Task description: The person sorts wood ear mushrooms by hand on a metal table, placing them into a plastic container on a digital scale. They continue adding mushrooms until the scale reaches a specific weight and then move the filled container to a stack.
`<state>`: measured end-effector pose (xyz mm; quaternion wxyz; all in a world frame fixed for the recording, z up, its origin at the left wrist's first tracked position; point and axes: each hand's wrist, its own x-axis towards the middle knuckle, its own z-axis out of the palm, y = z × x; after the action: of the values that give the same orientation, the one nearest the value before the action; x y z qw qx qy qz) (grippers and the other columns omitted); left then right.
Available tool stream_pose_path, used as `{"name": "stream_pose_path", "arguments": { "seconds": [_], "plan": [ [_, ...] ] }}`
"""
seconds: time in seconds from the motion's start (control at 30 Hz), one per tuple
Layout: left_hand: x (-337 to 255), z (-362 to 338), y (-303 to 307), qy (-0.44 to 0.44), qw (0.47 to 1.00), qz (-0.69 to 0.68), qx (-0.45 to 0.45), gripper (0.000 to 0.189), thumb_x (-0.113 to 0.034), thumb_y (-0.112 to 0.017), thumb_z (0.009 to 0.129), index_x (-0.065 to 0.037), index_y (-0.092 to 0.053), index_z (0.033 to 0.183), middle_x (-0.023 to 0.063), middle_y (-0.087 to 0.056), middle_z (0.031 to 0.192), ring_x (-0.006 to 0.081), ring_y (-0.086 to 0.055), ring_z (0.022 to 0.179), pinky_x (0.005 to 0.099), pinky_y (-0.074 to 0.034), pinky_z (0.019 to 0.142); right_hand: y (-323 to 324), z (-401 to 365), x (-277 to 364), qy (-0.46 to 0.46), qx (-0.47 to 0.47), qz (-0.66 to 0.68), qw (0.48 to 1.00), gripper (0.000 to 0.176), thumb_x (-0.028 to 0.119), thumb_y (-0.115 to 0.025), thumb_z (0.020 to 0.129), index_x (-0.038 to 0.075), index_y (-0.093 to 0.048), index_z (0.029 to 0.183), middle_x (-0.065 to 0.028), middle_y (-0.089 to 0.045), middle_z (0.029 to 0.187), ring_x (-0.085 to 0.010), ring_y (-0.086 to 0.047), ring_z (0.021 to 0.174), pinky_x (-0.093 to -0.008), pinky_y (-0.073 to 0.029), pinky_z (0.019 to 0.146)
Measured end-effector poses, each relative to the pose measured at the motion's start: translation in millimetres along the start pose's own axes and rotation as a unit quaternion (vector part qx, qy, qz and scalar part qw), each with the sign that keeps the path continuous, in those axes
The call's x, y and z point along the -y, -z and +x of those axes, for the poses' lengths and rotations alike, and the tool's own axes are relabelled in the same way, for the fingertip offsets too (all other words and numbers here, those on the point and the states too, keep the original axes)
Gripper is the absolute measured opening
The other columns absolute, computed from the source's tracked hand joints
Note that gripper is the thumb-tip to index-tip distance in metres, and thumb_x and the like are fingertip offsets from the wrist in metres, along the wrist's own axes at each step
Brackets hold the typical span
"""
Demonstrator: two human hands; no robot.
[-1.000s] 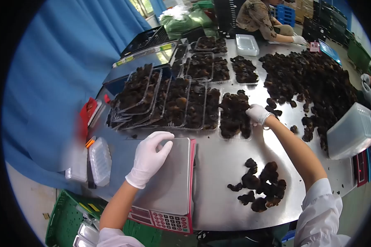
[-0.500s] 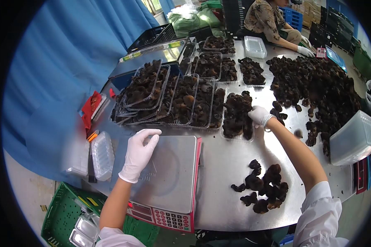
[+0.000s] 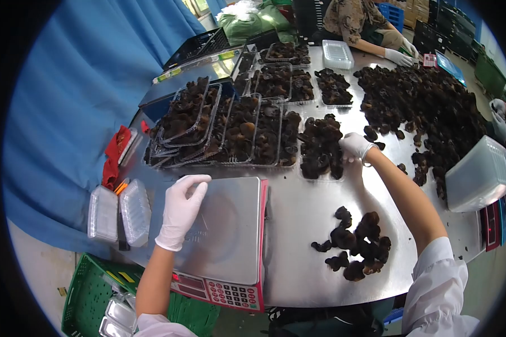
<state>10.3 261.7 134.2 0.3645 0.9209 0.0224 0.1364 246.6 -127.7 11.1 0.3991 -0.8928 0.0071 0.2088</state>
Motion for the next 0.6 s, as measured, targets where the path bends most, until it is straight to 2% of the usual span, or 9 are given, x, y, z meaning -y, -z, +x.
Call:
{"name": "stream_pose_path", "arguments": {
  "seconds": [0.1,0.2,0.23,0.33,0.37,0.43,0.5,0.57,0.6],
  "plan": [
    [2.9,-8.6,9.7,-0.007,1.0,0.003,-0.005,0.018,-0.011,-0.066,0.091,-0.002,-0.072,0.105,0.0073,-0.07,0.093,0.0137,-0.064,0.08,0.0265,-0.049,0.075,-2.3,-5.9,2.0,-0.003,0.003,0.027,1.0,0.03,0.021,-0.052,0.087,-0.004,-0.069,0.087,-0.0138,-0.068,0.066,-0.0233,-0.064,0.051,-0.0347,-0.052,0.05],
    [23.9,-14.3,39.8,0.004,0.992,0.082,-0.094,0.018,-0.009,-0.065,0.092,0.0,-0.071,0.105,0.0101,-0.071,0.096,0.016,-0.066,0.088,0.028,-0.05,0.082,-1.6,-19.9,-2.2,0.007,-0.028,0.022,0.999,0.03,0.022,-0.053,0.088,-0.004,-0.068,0.09,-0.0137,-0.07,0.072,-0.0221,-0.066,0.058,-0.0339,-0.053,0.054],
    [35.5,-17.8,57.2,0.007,0.984,0.127,-0.126,0.019,-0.009,-0.065,0.092,0.001,-0.07,0.107,0.0113,-0.071,0.099,0.0175,-0.067,0.092,0.0291,-0.051,0.084,-5.1,-21.1,-17.7,0.057,-0.097,0.031,0.993,0.033,0.027,-0.055,0.09,-0.002,-0.068,0.097,-0.0141,-0.071,0.078,-0.0207,-0.066,0.059,-0.0325,-0.053,0.055],
    [161.8,-27.3,111.0,0.049,0.966,0.133,-0.214,0.028,-0.019,-0.061,0.096,0.002,-0.069,0.112,0.0175,-0.069,0.111,0.0289,-0.067,0.101,0.0356,-0.051,0.091,12.1,-79.4,-36.1,0.119,-0.096,0.039,0.987,0.031,0.029,-0.054,0.095,0.002,-0.067,0.104,-0.0096,-0.068,0.079,-0.0143,-0.064,0.062,-0.028,-0.051,0.055],
    [197.5,-37.8,116.6,0.047,0.968,0.131,-0.206,0.028,-0.019,-0.061,0.096,0.002,-0.069,0.112,0.0175,-0.069,0.111,0.0289,-0.067,0.101,0.0356,-0.051,0.091,17.0,-102.9,-45.0,0.133,-0.082,0.067,0.985,0.03,0.029,-0.054,0.096,0.003,-0.066,0.106,-0.0078,-0.067,0.077,-0.0122,-0.063,0.063,-0.0266,-0.05,0.055],
    [259.5,-62.3,120.0,-0.007,0.906,0.369,-0.206,0.038,-0.031,-0.057,0.098,0.0,-0.067,0.118,0.0237,-0.063,0.124,0.041,-0.063,0.108,0.0414,-0.049,0.095,31.6,-156.3,-58.8,0.119,-0.062,0.073,0.988,0.024,0.024,-0.053,0.099,0.004,-0.066,0.105,-0.0028,-0.065,0.071,-0.0072,-0.056,0.054,-0.0221,-0.045,0.048],
    [300.4,-66.6,128.4,0.238,0.854,0.461,-0.03,0.045,-0.037,-0.055,0.097,0.002,-0.067,0.117,0.0286,-0.064,0.121,0.0466,-0.061,0.108,0.0449,-0.048,0.095,42.6,-193.8,-91.8,0.097,-0.066,0.079,0.99,0.024,0.022,-0.05,0.102,0.004,-0.066,0.105,-0.0023,-0.064,0.072,-0.0054,-0.053,0.052,-0.0199,-0.044,0.048],
    [309.9,-61.9,131.8,0.205,0.928,0.307,-0.054,0.041,-0.032,-0.059,0.096,0.005,-0.069,0.11,0.0288,-0.068,0.107,0.0436,-0.066,0.098,0.0448,-0.049,0.088,48.7,-228.9,-123.6,0.084,-0.077,0.132,0.985,0.025,0.02,-0.049,0.101,0.003,-0.066,0.106,-0.0028,-0.063,0.073,-0.0056,-0.055,0.057,-0.0215,-0.045,0.051],
    [296.1,-63.5,128.4,0.178,0.93,0.309,-0.091,0.038,-0.03,-0.062,0.094,0.006,-0.071,0.103,0.027,-0.071,0.093,0.0408,-0.069,0.088,0.0444,-0.051,0.082,49.3,-250.8,-128.0,0.056,-0.09,0.149,0.983,0.023,0.019,-0.049,0.102,0.004,-0.067,0.105,-0.0019,-0.063,0.073,-0.0042,-0.052,0.055,-0.0195,-0.043,0.051]
  ]
}}
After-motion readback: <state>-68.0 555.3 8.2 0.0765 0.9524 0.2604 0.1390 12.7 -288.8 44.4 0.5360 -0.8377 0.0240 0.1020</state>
